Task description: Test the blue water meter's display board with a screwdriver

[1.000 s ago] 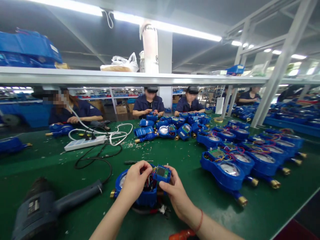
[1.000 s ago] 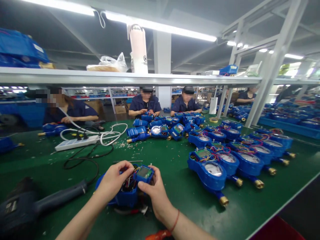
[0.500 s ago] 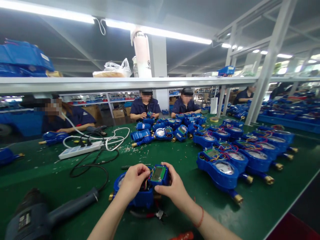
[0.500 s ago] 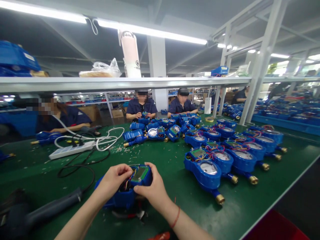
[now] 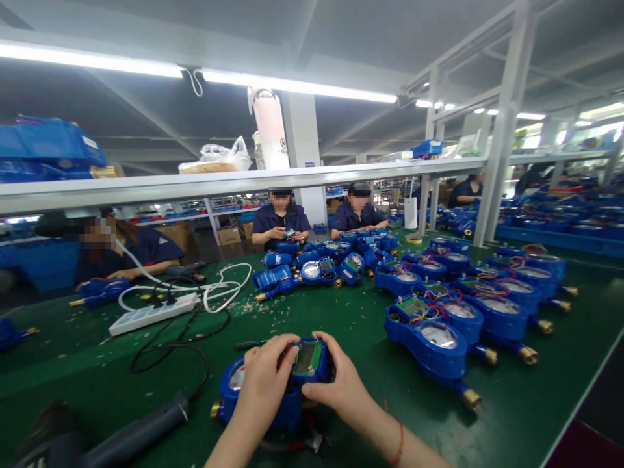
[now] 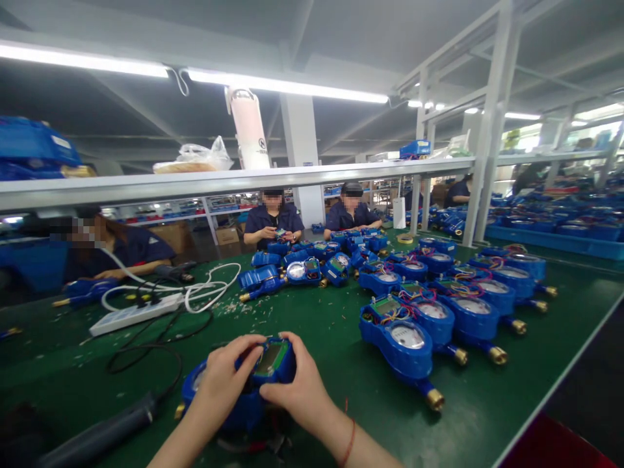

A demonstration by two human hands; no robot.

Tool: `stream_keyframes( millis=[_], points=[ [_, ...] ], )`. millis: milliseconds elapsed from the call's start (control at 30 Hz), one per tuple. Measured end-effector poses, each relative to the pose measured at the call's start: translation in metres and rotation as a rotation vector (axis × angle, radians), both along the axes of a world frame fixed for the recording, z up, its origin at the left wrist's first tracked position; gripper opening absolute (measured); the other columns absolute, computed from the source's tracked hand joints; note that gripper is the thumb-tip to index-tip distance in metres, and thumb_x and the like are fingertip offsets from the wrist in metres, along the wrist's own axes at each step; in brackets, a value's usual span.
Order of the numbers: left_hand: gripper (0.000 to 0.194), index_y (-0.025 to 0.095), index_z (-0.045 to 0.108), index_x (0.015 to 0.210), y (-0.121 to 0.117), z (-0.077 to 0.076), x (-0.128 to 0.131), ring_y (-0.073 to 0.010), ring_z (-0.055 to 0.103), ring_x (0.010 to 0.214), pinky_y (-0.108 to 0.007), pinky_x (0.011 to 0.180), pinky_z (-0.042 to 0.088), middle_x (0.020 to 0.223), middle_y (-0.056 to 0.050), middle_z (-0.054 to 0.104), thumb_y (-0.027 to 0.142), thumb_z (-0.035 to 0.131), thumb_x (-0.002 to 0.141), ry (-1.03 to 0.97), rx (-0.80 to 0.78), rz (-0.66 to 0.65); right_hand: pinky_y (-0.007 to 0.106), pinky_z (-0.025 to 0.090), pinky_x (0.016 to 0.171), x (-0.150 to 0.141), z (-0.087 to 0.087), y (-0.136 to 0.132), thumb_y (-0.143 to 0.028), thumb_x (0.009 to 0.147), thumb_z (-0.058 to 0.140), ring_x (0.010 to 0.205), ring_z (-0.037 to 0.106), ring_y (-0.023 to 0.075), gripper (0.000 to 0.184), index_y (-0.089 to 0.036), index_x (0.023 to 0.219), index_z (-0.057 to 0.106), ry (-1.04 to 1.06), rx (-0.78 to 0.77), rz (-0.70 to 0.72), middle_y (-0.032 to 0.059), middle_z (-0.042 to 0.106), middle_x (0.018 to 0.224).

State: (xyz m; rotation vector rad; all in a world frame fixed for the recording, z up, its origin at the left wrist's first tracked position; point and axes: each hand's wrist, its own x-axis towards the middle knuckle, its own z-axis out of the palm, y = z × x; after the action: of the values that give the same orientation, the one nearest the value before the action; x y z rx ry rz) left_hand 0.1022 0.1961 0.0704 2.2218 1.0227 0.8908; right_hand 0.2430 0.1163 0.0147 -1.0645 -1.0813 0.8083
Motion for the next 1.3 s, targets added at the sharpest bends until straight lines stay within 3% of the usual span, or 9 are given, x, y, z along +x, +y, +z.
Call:
stream_keyframes(
  millis=[167, 300, 400, 667, 900, 1133, 1300],
  points=[
    [0.031, 0.021, 0.066, 0.099, 0.004, 0.0, 0.004, -0.0239, 0.064, 0.077, -0.035, 0.075, 0.045, 0.08, -0.004, 0.07, 0.036, 0.046, 0.081, 0.042, 0.004, 0.018, 0.041, 0.045, 0.094, -0.001, 0.002, -0.003, -0.028, 0.057, 0.079, 0.108, 0.056, 0.0305, 0.078, -0.02, 0.127, 0.046, -0.001, 0.004, 0.013, 0.0071, 0.058, 0.117],
    [0.018, 0.022, 0.06, 0.072, 0.003, 0.004, 0.006, -0.021, 0.061, 0.071, -0.03, 0.069, 0.04, 0.072, -0.001, 0.066, 0.033, 0.048, 0.081, 0.068, 0.02, 0.012, 0.04, 0.044, 0.094, -0.002, 0.003, -0.004, -0.029, 0.056, 0.08, 0.109, 0.055, 0.0304, 0.079, -0.021, 0.127, 0.047, -0.017, 0.006, 0.014, 0.007, 0.057, 0.119],
    [0.016, 0.022, 0.056, 0.067, 0.001, 0.005, 0.007, -0.0195, 0.058, 0.066, -0.029, 0.067, 0.035, 0.066, 0.001, 0.062, 0.029, 0.049, 0.081, 0.081, 0.038, 0.03, 0.04, 0.043, 0.096, -0.002, 0.004, -0.005, -0.031, 0.056, 0.081, 0.109, 0.055, 0.0304, 0.08, -0.02, 0.127, 0.046, -0.029, 0.008, 0.021, 0.008, 0.056, 0.121],
    [0.019, 0.021, 0.053, 0.069, 0.001, -0.003, 0.006, -0.0186, 0.057, 0.067, -0.027, 0.063, 0.037, 0.068, 0.001, 0.06, 0.029, 0.047, 0.085, 0.019, -0.051, 0.057, 0.041, 0.043, 0.095, -0.005, -0.001, -0.007, -0.034, 0.058, 0.08, 0.109, 0.055, 0.0308, 0.081, -0.019, 0.128, 0.042, -0.006, 0.019, 0.08, 0.0094, 0.057, 0.12],
    [0.021, 0.017, 0.056, 0.068, 0.002, 0.004, 0.005, -0.0141, 0.055, 0.065, -0.027, 0.064, 0.04, 0.064, 0.003, 0.057, 0.015, 0.054, 0.088, 0.024, -0.159, 0.074, 0.041, 0.042, 0.099, -0.005, -0.011, -0.002, -0.034, 0.059, 0.081, 0.115, 0.053, 0.0311, 0.083, -0.02, 0.129, 0.04, 0.033, 0.028, 0.127, 0.0107, 0.055, 0.125],
    [0.024, 0.014, 0.058, 0.073, 0.003, 0.002, 0.004, -0.0112, 0.057, 0.063, -0.028, 0.065, 0.05, 0.067, 0.004, 0.057, 0.027, 0.06, 0.092, -0.04, -0.234, 0.057, 0.037, 0.045, 0.098, -0.005, -0.012, -0.005, -0.039, 0.062, 0.083, 0.117, 0.054, 0.0276, 0.084, -0.022, 0.13, 0.036, 0.045, 0.032, 0.163, 0.0101, 0.053, 0.127],
    [0.018, 0.014, 0.057, 0.076, 0.002, 0.006, -0.003, -0.012, 0.056, 0.065, -0.027, 0.065, 0.048, 0.069, 0.003, 0.056, 0.022, 0.055, 0.093, -0.121, -0.192, 0.105, 0.037, 0.045, 0.099, -0.004, -0.015, -0.005, -0.04, 0.063, 0.084, 0.118, 0.054, 0.028, 0.086, -0.021, 0.13, 0.034, 0.02, 0.015, 0.166, 0.0113, 0.052, 0.128]
  ],
)
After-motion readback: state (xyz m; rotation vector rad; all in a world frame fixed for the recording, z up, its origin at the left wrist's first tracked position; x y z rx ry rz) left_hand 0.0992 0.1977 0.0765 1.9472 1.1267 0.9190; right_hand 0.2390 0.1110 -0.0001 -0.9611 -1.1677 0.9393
